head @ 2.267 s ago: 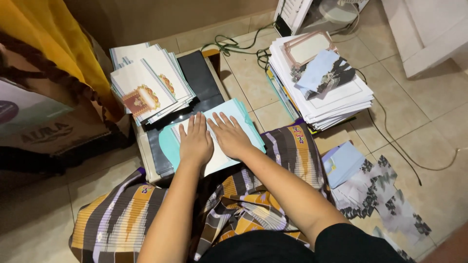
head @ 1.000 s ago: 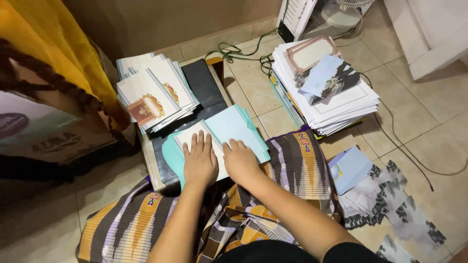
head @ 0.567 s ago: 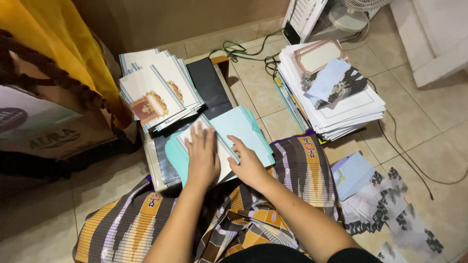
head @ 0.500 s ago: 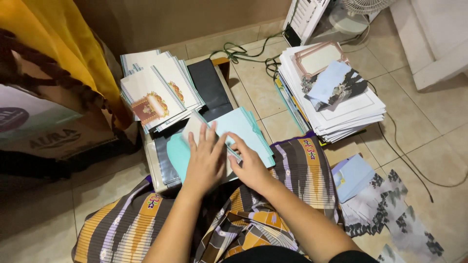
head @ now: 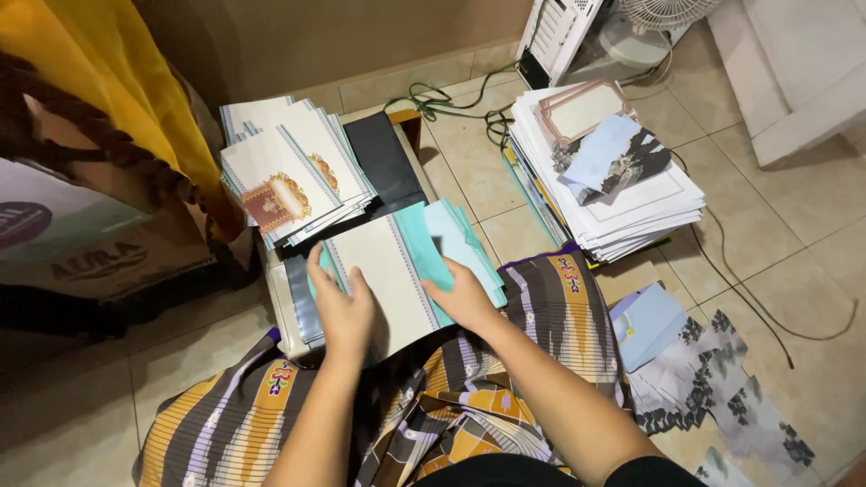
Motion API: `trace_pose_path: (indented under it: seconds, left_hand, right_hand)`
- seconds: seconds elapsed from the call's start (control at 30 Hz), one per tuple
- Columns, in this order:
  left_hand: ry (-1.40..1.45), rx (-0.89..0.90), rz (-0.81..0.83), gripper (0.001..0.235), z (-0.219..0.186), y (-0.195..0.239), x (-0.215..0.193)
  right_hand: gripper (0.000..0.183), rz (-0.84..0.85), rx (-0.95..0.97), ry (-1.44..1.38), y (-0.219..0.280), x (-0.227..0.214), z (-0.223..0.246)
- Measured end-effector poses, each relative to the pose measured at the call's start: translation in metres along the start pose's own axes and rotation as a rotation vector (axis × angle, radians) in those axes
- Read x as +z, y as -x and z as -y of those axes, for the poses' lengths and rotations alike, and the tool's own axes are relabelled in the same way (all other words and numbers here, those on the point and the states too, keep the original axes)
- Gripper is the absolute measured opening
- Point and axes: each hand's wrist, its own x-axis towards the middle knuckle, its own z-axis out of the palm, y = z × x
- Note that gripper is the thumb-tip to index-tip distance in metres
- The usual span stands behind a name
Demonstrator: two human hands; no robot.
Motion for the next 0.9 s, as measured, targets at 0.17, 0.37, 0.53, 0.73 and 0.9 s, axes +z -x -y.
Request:
trace_pose_path:
  seconds: [0.17, 0.37, 0.53, 0.73, 0.9]
  left_hand:
    - [-0.483, 0.668, -0.07, 0.061, 0.01, -0.004, 0.016]
    - [-0.499, 0.552, 0.41, 0.054, 0.009, -0.004, 0.021]
    - [-0.459, 0.474, 0.333, 0.047, 0.007, -0.008, 0.021]
    - [-0.906, 0.451, 0.511, 0.057, 0.018, -0.014, 0.025]
    - [-0.973, 0.403, 0.586, 0.058, 0.025, -0.016, 0.025]
  right_hand:
    - [0.056, 0.081, -0.07, 0.257, 0.012, 0.001, 0.039]
    - [0.049, 0.188, -0.217, 0.512, 0.027, 0.007, 0.062]
    - [0.045, 0.288, -0.323, 0.708, 0.033, -0.002, 0.068]
    - [0.061, 0.394, -0.338, 0.868, 0.031, -0.006, 0.062]
    - [0.066, 0.361, -0.396, 0.963, 0.0, 0.009, 0.046]
